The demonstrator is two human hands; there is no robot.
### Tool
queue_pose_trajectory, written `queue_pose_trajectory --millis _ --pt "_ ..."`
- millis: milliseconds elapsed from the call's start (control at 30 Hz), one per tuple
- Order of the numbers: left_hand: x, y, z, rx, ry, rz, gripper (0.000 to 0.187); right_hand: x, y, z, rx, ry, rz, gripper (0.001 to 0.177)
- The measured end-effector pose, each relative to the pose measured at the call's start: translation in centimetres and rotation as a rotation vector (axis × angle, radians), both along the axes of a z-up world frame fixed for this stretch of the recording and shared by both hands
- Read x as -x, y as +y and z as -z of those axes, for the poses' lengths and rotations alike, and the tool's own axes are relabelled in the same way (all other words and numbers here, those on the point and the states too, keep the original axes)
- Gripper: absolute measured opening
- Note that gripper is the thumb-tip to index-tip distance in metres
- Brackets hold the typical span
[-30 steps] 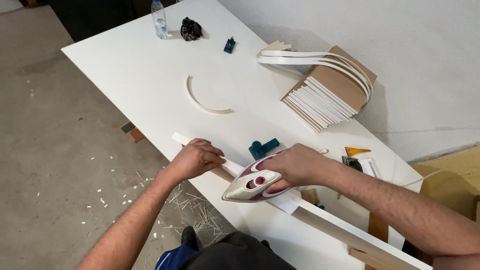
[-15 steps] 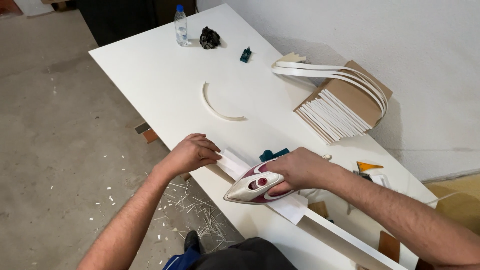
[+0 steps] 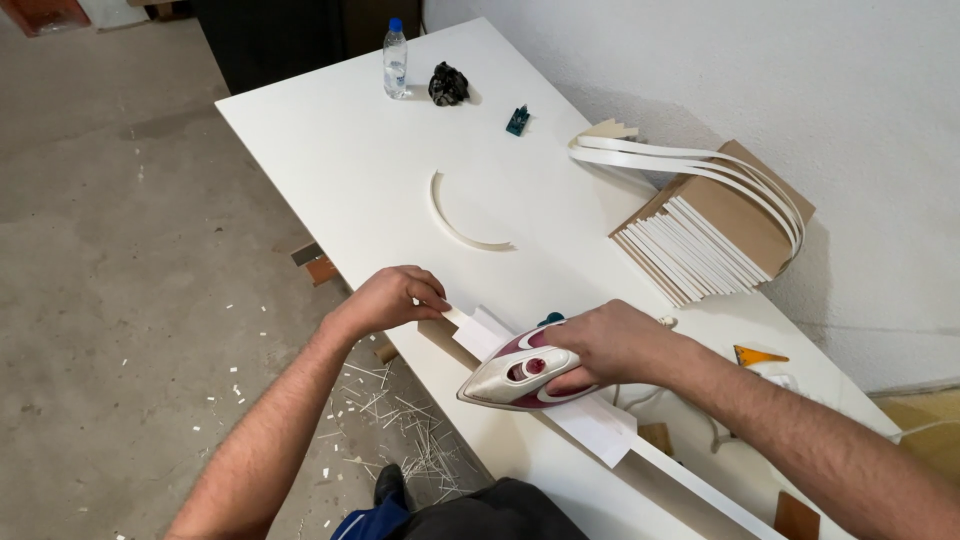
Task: The person uses a household iron to apply white edge banding to the edge of a wooden board. They then use a clamp to secure the board and sand the edge with a sanding block and a hand plane.
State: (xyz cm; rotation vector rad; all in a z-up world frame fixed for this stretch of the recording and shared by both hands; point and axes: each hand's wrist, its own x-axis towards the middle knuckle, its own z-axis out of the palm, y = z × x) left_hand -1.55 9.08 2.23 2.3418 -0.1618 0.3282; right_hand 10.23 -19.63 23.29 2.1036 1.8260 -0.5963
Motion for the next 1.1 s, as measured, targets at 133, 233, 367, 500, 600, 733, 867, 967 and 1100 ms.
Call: queue_pose_trajectory --millis 133,233,367,500,600,733,867,967,1100 --pt "0.0 -0.2 -0.3 -0.01 0.029 -0.014 0.012 0.3 -0.3 -1.2 0.038 0.02 0.063 0.044" --pt "0.0 -0.1 -0.3 -0.007 0.041 -0.019 0.012 0.4 -1.1 -2.2 0.072 0.054 0.123 0.041" --pt "0.3 -0.2 -0.5 0.041 0.046 -0.009 0.011 0.6 -2.3 -2.6 0.113 0.032 0.14 0.042" --pt "0.4 -0.2 -0.3 0.025 0.029 -0.017 0.011 0.4 -1.8 -2.0 0.087 0.007 0.12 0.042" --pt "0.7 -0.1 -0.1 0.026 0.03 -0.018 0.011 0.2 -0.9 -1.4 0.058 0.016 0.082 0.042" --pt "0.6 0.6 0.5 0.042 -0.002 -0.032 0.01 0.1 0.6 -0.8 0.036 0.003 0.036 0.046" --pt "0.4 1.1 0.5 0.05 -0.029 -0.021 0.011 -1.0 1.9 1.3 0.007 -0.055 0.007 0.051" --pt "0.4 0.9 0.3 0.054 -0.035 -0.012 0.012 -2.0 3.2 2.6 -0.03 -0.059 0.006 0.053" --pt "0.9 1.2 -0.4 0.093 -0.021 -0.014 0.013 -2.1 4.2 2.7 -0.024 -0.07 -0.022 0.051"
